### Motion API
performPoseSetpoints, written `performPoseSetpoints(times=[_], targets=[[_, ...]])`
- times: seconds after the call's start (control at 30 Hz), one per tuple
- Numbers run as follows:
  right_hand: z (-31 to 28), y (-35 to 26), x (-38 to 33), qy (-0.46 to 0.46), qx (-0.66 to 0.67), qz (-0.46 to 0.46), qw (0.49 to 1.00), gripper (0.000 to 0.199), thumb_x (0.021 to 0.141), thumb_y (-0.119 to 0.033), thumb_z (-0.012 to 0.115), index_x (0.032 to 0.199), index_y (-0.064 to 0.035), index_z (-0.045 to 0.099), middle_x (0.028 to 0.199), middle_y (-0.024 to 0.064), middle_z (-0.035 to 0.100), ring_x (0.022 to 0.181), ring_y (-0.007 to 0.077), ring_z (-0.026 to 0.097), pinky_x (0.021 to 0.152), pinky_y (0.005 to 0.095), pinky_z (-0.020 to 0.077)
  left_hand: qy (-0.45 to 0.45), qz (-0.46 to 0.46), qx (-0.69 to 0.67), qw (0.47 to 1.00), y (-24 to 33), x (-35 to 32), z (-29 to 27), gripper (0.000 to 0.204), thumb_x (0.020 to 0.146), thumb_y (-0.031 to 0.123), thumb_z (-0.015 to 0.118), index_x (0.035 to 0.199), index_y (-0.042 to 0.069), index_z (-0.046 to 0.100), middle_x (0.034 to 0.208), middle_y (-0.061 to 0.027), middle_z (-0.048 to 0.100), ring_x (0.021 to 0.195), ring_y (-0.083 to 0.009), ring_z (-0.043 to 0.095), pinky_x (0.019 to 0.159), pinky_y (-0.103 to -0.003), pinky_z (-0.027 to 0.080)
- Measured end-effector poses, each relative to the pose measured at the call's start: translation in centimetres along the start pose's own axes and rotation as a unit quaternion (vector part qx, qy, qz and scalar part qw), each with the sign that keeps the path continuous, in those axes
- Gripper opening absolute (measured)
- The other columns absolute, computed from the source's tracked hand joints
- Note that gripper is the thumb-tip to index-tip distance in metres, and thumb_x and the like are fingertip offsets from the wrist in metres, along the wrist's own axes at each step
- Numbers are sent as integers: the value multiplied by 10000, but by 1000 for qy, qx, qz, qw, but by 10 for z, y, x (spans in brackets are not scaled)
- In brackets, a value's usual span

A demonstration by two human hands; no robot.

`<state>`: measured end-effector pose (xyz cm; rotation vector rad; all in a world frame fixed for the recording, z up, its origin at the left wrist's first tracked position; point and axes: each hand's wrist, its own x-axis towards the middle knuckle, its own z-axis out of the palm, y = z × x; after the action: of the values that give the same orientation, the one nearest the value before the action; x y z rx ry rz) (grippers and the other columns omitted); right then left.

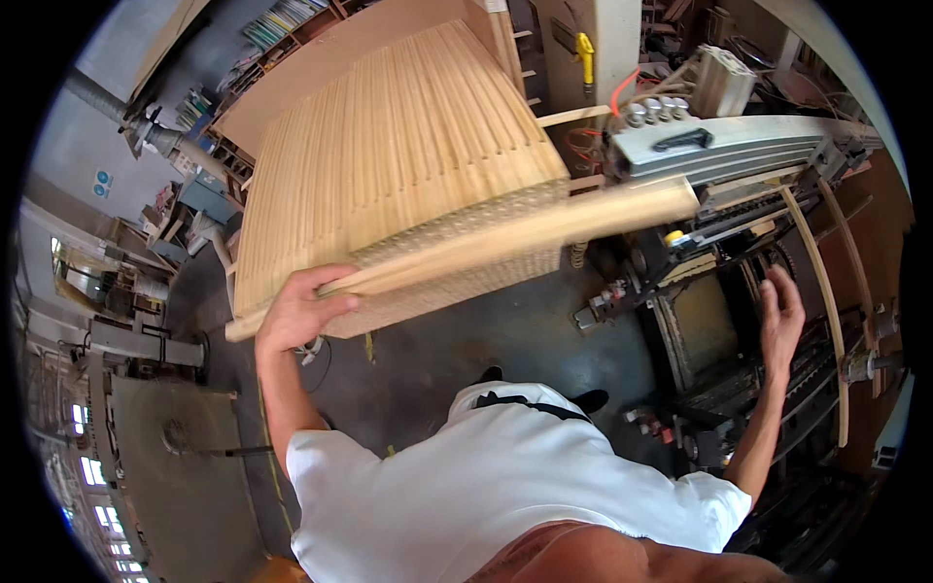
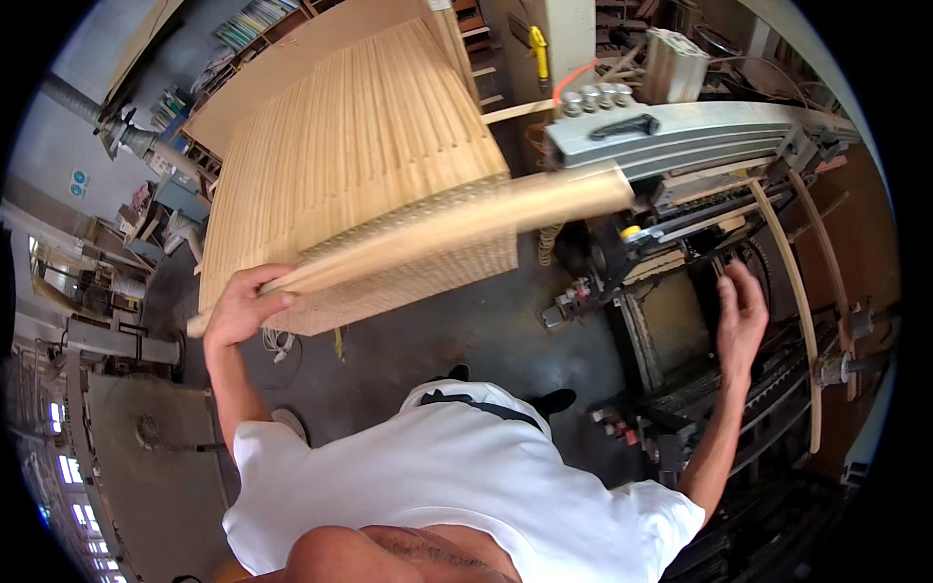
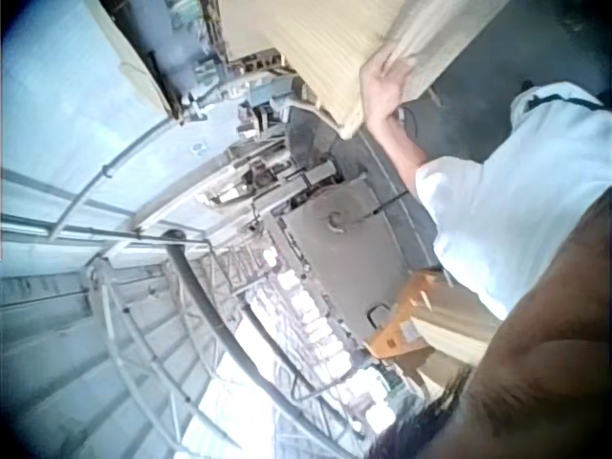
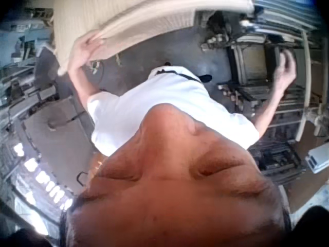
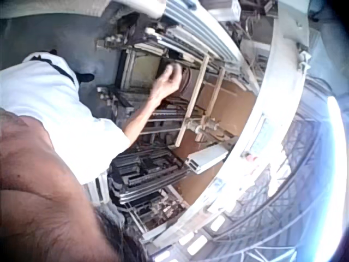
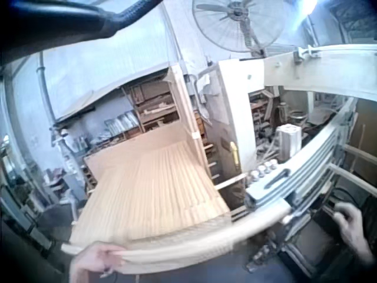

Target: The person repeatedly picks up thin wooden slats from a machine and stacks them on a nearby pile. The person handles the slats one at a time, placing them in a neat stack throughout the clip.

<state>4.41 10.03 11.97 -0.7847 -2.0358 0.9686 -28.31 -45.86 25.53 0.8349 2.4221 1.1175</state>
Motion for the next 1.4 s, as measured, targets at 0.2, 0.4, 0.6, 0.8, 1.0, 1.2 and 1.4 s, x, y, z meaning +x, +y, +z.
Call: performPoseSetpoints(times=[0.2, 0.4, 0.6, 0.8, 1.0, 1.2, 1.4], targets=[[203, -107, -113, -139, 141, 22, 980, 228, 917, -16, 675, 1145, 3, 685, 1089, 69, 688, 987, 145, 644, 871, 275, 520, 111, -79, -40, 990, -129, 30, -133, 292, 966, 197, 657, 1176, -6, 660, 909, -46, 712, 796, -95, 626, 742, -252, 498], [344, -142, -203, -357, 68, -7, 932, 318, 878, -83, 717, 1181, -8, 656, 1015, 162, 668, 861, 277, 680, 734, 358, 554, 192, -105, 85, 972, -197, 168, -179, 403, 842, 347, 728, 945, -42, 730, 904, -134, 722, 813, -201, 670, 741, -324, 521], [346, -156, -255, -336, -20, 37, 941, 289, 894, -112, 685, 1166, -18, 664, 1001, 171, 672, 852, 317, 685, 761, 410, 549, 227, -177, 171, 942, -227, 283, -158, 553, 781, 452, 726, 979, -64, 723, 1014, -240, 717, 1000, -330, 693, 887, -387, 524], [306, -129, -315, -158, -90, 165, 969, 256, 905, -160, 679, 1114, -12, 688, 919, 162, 670, 807, 290, 669, 732, 388, 527, 180, -146, 146, 962, -212, 365, -138, 591, 832, 464, 677, 1103, -62, 693, 1129, -250, 695, 1115, -340, 660, 947, -391, 508], [294, -108, -366, -113, -96, 165, 975, 273, 929, -220, 638, 1078, 3, 686, 951, 189, 686, 827, 325, 670, 756, 419, 513, 152, -72, 92, 982, -238, 361, -139, 539, 896, 439, 657, 1153, -34, 685, 1151, -214, 701, 1105, -306, 670, 953, -374, 503], [304, -98, -381, -154, -44, 223, 962, 272, 923, -193, 646, 1107, 4, 683, 972, 201, 690, 836, 348, 675, 754, 424, 529, -7, 162, 221, 962, -158, 151, -58, 710, 904, 438, 690, 1433, 18, 472, 1490, -234, 427, 1391, -341, 407, 1131, -406, 347], [325, -78, -375, -249, -31, 133, 959, 255, 909, -146, 650, 1116, 1, 682, 992, 210, 689, 871, 369, 678, 765, 450, 534, -9, 264, 263, 928, -145, 92, -28, 752, 854, 278, 754, 1468, 22, 404, 1541, -295, 298, 1456, -439, 255, 1203, -468, 218]])
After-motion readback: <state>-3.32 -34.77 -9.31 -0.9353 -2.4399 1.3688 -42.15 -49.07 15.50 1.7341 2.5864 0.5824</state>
